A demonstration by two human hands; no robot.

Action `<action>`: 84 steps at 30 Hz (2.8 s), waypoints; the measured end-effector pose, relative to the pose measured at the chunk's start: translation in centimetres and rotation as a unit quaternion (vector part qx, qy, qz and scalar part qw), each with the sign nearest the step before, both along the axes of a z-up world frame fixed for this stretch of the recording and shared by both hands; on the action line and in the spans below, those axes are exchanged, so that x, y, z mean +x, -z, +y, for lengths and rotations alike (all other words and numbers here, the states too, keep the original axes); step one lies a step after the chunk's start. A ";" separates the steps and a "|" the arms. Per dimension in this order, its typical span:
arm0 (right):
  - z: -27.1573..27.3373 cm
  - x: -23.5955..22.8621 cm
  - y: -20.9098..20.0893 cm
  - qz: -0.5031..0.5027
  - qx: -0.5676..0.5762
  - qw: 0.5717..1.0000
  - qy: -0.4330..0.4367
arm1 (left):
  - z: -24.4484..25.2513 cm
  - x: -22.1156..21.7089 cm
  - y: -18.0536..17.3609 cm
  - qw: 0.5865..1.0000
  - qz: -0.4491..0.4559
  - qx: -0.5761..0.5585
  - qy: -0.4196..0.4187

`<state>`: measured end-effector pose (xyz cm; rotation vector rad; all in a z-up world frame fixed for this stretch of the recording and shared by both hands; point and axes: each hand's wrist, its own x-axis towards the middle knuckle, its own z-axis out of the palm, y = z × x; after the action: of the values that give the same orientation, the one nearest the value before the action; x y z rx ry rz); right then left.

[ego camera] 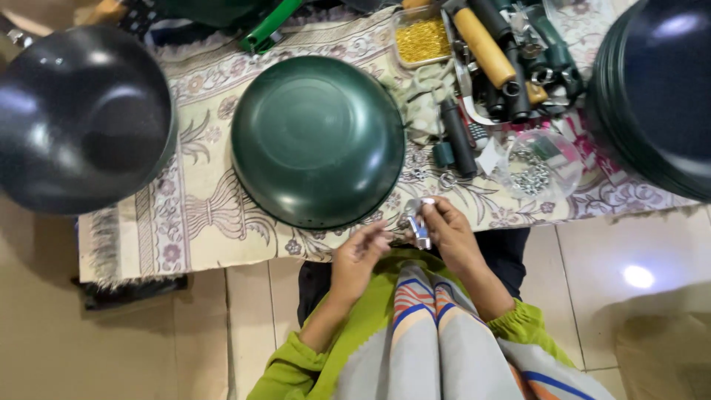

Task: Assembling handles onto metal pans using screws and a screwdriver

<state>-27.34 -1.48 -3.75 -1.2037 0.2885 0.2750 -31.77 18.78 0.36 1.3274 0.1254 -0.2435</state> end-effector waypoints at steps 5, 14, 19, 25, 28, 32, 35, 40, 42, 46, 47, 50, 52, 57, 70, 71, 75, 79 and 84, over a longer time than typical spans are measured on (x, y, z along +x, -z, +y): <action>0.7 0.8 -2.0 -0.023 0.047 0.999 0.013 | 5.0 0.8 -4.1 0.930 -0.126 0.184 -0.293; 2.5 2.0 -4.2 -0.091 -0.087 0.992 -0.031 | 15.5 6.4 -1.0 0.893 -0.138 0.304 -0.302; 3.8 2.6 -5.5 -0.148 -0.165 0.973 -0.061 | 15.3 9.8 0.7 0.888 -0.108 0.353 -0.275; 3.1 4.4 -6.3 -0.232 -0.282 0.926 -0.097 | 13.0 8.6 -0.5 0.886 -0.116 0.363 -0.263; 2.7 5.4 -6.5 -0.245 -0.296 0.919 -0.091 | 11.8 6.4 0.0 0.900 -0.120 0.334 -0.251; 2.5 6.2 -7.5 -0.209 -0.248 0.944 -0.064 | 10.7 4.7 0.5 0.925 -0.093 0.267 -0.255; 0.4 6.8 -0.9 -0.187 -0.236 0.952 -0.065 | 9.2 3.6 -3.6 0.940 -0.043 0.157 -0.301; 1.9 4.8 -3.1 -0.196 -0.240 0.949 -0.055 | 13.8 5.8 -1.0 0.938 0.042 -0.044 -0.342; 1.8 5.0 -2.9 -0.175 -0.219 0.958 -0.055 | 16.3 6.8 1.6 0.941 0.064 -0.064 -0.327; 2.1 4.9 -4.0 -0.164 -0.211 0.962 -0.060 | 20.0 8.0 4.7 0.945 0.116 -0.073 -0.295; 2.2 5.0 -4.2 -0.167 -0.208 0.962 -0.063 | 20.7 8.2 4.7 0.948 0.135 -0.072 -0.279; 2.0 5.5 -3.7 -0.197 -0.247 0.945 -0.083 | 19.9 8.9 2.5 0.952 0.169 -0.090 -0.239; 2.4 4.8 -5.1 -0.173 -0.232 0.954 -0.078 | 18.4 9.0 0.9 0.961 0.135 0.004 -0.243; 2.0 4.6 -1.7 -0.131 -0.199 0.970 -0.046 | 19.2 12.9 3.0 0.926 -0.028 0.277 -0.253; 2.7 4.7 -4.2 -0.123 -0.153 0.979 -0.051 | 24.4 22.1 5.9 0.923 -0.018 0.297 -0.245; 2.7 4.5 -4.3 -0.117 -0.152 0.980 -0.054 | 24.4 21.8 5.5 0.946 -0.028 0.204 -0.249; 2.8 4.7 -4.6 -0.122 -0.158 0.978 -0.058 | 25.8 21.4 7.4 0.970 -0.020 0.037 -0.239; 3.2 4.2 -7.1 -0.119 -0.184 0.974 -0.054 | 25.1 17.4 8.4 0.972 -0.017 -0.109 -0.206; 2.9 3.9 -6.7 -0.181 -0.345 0.918 -0.075 | 23.9 12.6 7.6 0.977 0.034 -0.088 -0.189</action>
<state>-23.41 1.46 2.96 -1.9506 -0.0464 0.0702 -19.21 42.71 -7.20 1.0954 0.4021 0.0234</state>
